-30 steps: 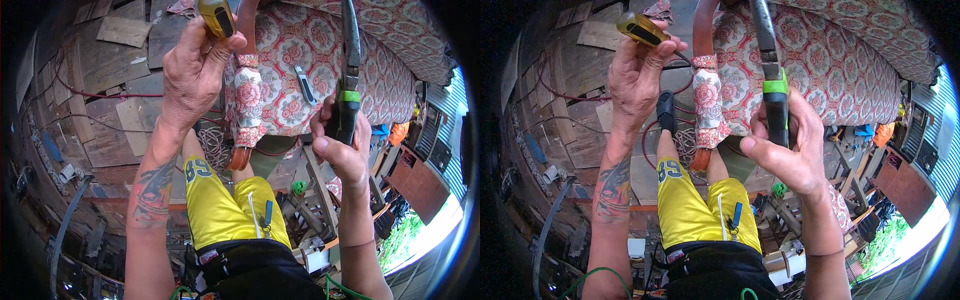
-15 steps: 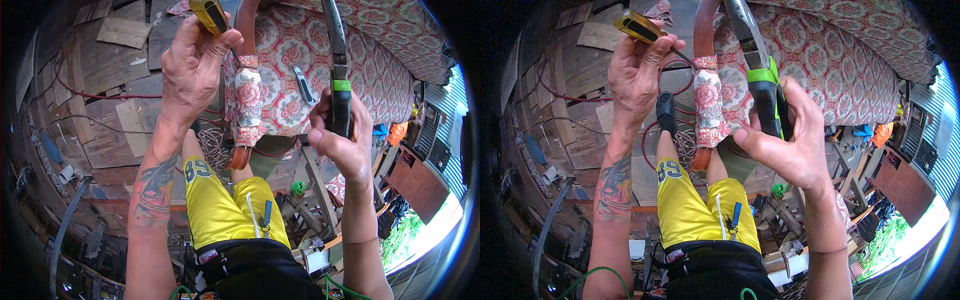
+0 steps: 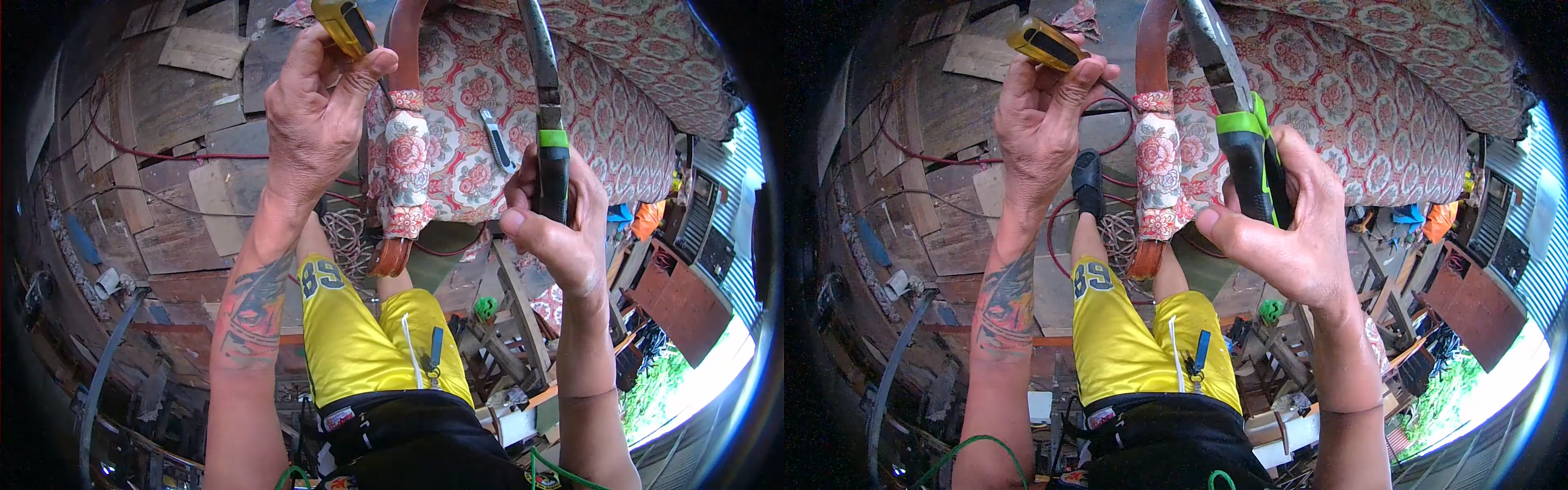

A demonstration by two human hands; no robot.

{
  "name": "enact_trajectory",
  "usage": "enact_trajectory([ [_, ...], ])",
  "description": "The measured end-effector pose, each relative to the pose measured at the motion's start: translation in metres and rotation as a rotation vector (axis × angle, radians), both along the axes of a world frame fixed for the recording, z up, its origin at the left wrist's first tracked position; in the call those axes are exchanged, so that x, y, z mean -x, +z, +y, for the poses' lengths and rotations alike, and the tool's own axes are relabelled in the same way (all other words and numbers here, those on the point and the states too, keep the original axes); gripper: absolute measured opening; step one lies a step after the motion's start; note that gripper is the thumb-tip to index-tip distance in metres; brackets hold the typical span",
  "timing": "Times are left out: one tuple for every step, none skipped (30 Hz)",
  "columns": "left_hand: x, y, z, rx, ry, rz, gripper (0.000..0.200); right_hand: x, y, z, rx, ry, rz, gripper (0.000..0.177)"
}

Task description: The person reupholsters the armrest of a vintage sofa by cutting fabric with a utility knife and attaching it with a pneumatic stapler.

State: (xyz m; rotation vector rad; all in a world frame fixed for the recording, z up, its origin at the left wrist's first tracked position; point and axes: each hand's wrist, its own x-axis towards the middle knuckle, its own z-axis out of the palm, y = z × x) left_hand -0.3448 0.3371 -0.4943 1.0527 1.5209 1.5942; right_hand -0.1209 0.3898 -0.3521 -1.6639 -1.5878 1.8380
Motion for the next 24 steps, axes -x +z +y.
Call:
enact_trajectory([
  [-0.0001, -0.0007, 0.0003, -0.001, 0.000, 0.000, 0.031, -0.0003, -0.0001, 0.0002, -0.010, 0.008, -0.002, 0.039],
  [-0.0002, -0.0016, 0.0002, -0.010, -0.004, -0.006, 0.031, -0.0006, 0.0000, 0.0001, -0.020, 0.015, -0.004, 0.040],
  [-0.0001, -0.0019, 0.0001, -0.019, -0.007, -0.011, 0.031, -0.0006, 0.0002, -0.0001, -0.020, 0.015, -0.004, 0.040],
  [-0.0002, -0.0011, -0.0003, -0.019, -0.007, -0.011, 0.031, -0.0003, 0.0004, -0.0003, -0.013, 0.007, -0.003, 0.040],
  [-0.0004, 0.0004, -0.0008, -0.001, -0.009, 0.005, 0.031, -0.0004, 0.0006, -0.0005, -0.005, 0.000, -0.003, 0.040],
  [-0.0005, 0.0011, -0.0008, 0.017, -0.012, 0.022, 0.032, -0.0009, 0.0007, -0.0001, -0.006, -0.001, -0.003, 0.040],
  [-0.0005, 0.0002, -0.0006, 0.017, -0.013, 0.021, 0.032, -0.0016, 0.0008, 0.0001, -0.014, 0.004, -0.014, 0.040],
  [-0.0002, -0.0015, -0.0002, -0.001, -0.012, 0.014, 0.032, -0.0019, 0.0009, 0.0004, -0.022, 0.009, -0.025, 0.040],
  [-0.0001, -0.0023, 0.0001, -0.020, -0.012, 0.006, 0.032, -0.0018, 0.0011, 0.0004, -0.022, 0.009, -0.025, 0.040],
  [-0.0004, -0.0021, 0.0000, -0.019, -0.012, 0.007, 0.032, -0.0014, 0.0016, 0.0003, -0.018, 0.004, -0.029, 0.040],
  [-0.0006, -0.0014, 0.0001, -0.010, -0.003, -0.006, 0.032, -0.0012, 0.0018, 0.0002, -0.013, -0.001, -0.033, 0.040],
  [-0.0009, -0.0010, 0.0001, -0.001, 0.007, -0.018, 0.032, -0.0015, 0.0017, 0.0005, -0.013, -0.001, -0.033, 0.040],
  [-0.0007, -0.0014, 0.0006, -0.001, 0.007, -0.018, 0.032, -0.0020, 0.0017, 0.0009, -0.014, 0.000, -0.028, 0.039],
  [-0.0001, -0.0023, 0.0015, -0.019, 0.007, -0.065, 0.032, -0.0023, 0.0017, 0.0014, -0.015, 0.002, -0.023, 0.039],
  [0.0000, -0.0029, 0.0020, -0.038, 0.006, -0.112, 0.032, -0.0022, 0.0019, 0.0018, -0.015, 0.001, -0.023, 0.039],
  [-0.0004, -0.0033, 0.0023, -0.038, 0.005, -0.112, 0.032, -0.0020, 0.0023, 0.0024, -0.010, 0.001, -0.015, 0.039],
  [-0.0007, -0.0037, 0.0025, -0.030, 0.007, -0.095, 0.032, -0.0018, 0.0025, 0.0029, -0.006, 0.001, -0.007, 0.039],
  [-0.0009, -0.0039, 0.0025, -0.021, 0.009, -0.077, 0.033, -0.0019, 0.0022, 0.0027, -0.006, 0.001, -0.007, 0.039],
  [-0.0008, -0.0036, 0.0024, -0.020, 0.008, -0.077, 0.033, -0.0022, 0.0017, 0.0024, -0.022, 0.008, -0.017, 0.039],
  [-0.0007, -0.0027, 0.0024, -0.022, 0.010, -0.065, 0.033, -0.0025, 0.0014, 0.0022, -0.038, 0.015, -0.027, 0.039],
  [-0.0007, -0.0021, 0.0025, -0.024, 0.011, -0.053, 0.033, -0.0030, 0.0015, 0.0025, -0.038, 0.015, -0.028, 0.039],
  [-0.0007, -0.0020, 0.0025, -0.024, 0.012, -0.054, 0.033, -0.0036, 0.0017, 0.0029, -0.027, 0.015, -0.028, 0.039],
  [-0.0003, -0.0020, 0.0024, -0.021, 0.014, -0.044, 0.033, -0.0038, 0.0017, 0.0031, -0.015, 0.015, -0.028, 0.039],
  [0.0002, -0.0021, 0.0023, -0.018, 0.016, -0.033, 0.033, -0.0034, 0.0016, 0.0030, -0.014, 0.014, -0.027, 0.039],
])
